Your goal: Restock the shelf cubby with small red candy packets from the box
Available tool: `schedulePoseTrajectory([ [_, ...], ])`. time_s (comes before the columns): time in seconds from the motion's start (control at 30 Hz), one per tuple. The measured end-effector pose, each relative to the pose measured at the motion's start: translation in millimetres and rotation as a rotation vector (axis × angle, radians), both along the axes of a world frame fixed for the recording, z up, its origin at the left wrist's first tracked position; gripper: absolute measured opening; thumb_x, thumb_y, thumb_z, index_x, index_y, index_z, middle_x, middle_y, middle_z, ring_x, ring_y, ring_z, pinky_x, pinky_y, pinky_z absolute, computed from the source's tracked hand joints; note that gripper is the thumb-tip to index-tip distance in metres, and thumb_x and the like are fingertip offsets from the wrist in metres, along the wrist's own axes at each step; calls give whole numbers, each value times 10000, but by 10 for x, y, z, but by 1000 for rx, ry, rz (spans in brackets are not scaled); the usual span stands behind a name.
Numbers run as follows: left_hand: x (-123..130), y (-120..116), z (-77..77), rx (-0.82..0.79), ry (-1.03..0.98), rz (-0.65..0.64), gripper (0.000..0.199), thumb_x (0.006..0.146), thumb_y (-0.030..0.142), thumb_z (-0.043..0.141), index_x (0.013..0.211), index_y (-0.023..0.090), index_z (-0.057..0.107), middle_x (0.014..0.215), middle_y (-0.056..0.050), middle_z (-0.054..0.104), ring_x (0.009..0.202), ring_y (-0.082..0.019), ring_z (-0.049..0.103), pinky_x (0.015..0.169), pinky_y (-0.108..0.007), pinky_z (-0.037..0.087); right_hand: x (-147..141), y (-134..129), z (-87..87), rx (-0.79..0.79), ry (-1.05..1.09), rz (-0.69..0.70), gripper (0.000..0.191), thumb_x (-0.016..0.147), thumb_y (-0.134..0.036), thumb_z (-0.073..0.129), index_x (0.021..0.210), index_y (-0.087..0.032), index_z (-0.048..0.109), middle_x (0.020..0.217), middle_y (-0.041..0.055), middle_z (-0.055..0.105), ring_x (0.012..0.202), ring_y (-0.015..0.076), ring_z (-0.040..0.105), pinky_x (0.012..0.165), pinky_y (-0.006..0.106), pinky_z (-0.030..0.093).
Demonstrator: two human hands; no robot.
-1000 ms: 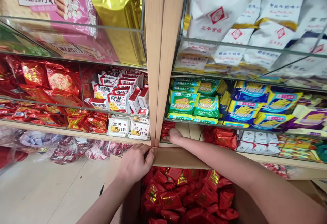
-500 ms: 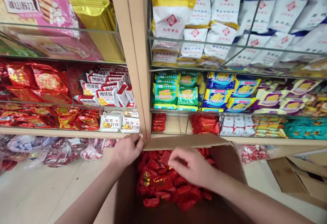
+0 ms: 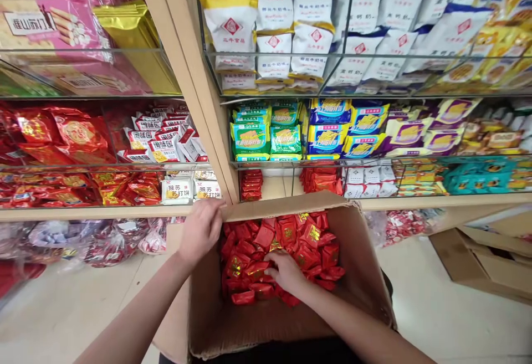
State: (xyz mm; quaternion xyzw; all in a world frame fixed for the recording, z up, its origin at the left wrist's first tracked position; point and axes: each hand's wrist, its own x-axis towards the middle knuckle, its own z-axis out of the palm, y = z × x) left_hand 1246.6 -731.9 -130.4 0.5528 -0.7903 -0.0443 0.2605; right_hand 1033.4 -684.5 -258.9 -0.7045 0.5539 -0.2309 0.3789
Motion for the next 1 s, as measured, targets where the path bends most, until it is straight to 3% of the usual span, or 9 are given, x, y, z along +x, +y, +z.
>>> schedulePoseTrajectory([
  [0.13, -242, 462, -231, 24, 166, -135, 287, 811, 227, 385, 1087, 183, 451, 1085, -81, 534, 1050, -192, 458, 908, -332, 367, -95, 99, 246, 22, -140, -66, 114, 709, -231, 543, 809, -187, 510, 725, -2, 532, 707, 140, 492, 665, 250, 389],
  [0.17, -331, 571, -318, 73, 239, -103, 335, 808, 246, 406, 1134, 166, 409, 1090, -97, 518, 1035, -200, 465, 891, -345, 380, -102, 140, 321, 72, -236, -79, 122, 718, -258, 534, 802, -187, 480, 677, -22, 504, 638, 120, 472, 610, 230, 381],
  [0.2, -423, 664, -404, 219, 467, -10, 337, 780, 263, 475, 1105, 186, 433, 1055, -78, 527, 1000, -201, 480, 882, -346, 379, -98, 183, 397, 138, -355, -92, 144, 717, -280, 536, 793, -189, 455, 631, -41, 470, 581, 104, 442, 561, 214, 363],
  [0.27, -596, 790, -548, 324, 601, 62, 184, 791, 315, 464, 912, 187, 515, 842, -37, 562, 807, -180, 536, 754, -319, 439, -62, 267, 537, 261, -601, -121, 197, 694, -307, 564, 779, -189, 431, 599, -59, 428, 541, 88, 395, 526, 201, 331],
  [0.33, -734, 844, -623, 364, 687, 113, 193, 808, 352, 425, 747, 191, 512, 686, 4, 527, 663, -150, 519, 647, -280, 451, 0, 332, 625, 280, -747, -183, 228, 684, -344, 578, 756, -188, 429, 611, -56, 416, 558, 87, 379, 539, 202, 324],
  [0.53, -934, 873, -525, 430, 933, 198, 347, 784, 461, 416, 673, 166, 561, 635, -11, 562, 640, -161, 546, 594, -251, 465, 125, 357, 541, 101, -894, -478, 300, 749, -464, 473, 664, -190, 387, 589, -47, 351, 550, 92, 325, 521, 206, 315],
  [0.77, -985, 918, -448, 441, 1099, 233, 389, 725, 519, 477, 634, 163, 603, 564, -20, 603, 553, -160, 558, 540, -239, 460, 98, 365, 547, 51, -908, -564, 303, 792, -431, 433, 624, -191, 354, 594, -41, 351, 556, 92, 335, 517, 207, 331],
  [0.93, -998, 924, -464, 405, 1089, 217, 342, 734, 502, 475, 646, 189, 580, 525, 0, 567, 512, -143, 526, 483, -225, 431, 106, 347, 581, 29, -881, -632, 295, 810, -436, 397, 642, -195, 368, 594, -36, 372, 546, 96, 359, 518, 213, 352],
  [1.0, -975, 918, -474, 392, 1059, 191, 336, 767, 469, 445, 599, 194, 540, 506, 15, 526, 483, -126, 489, 462, -215, 411, 78, 343, 618, -7, -848, -594, 282, 812, -428, 396, 651, -197, 386, 581, -38, 368, 532, 95, 368, 506, 209, 355],
])
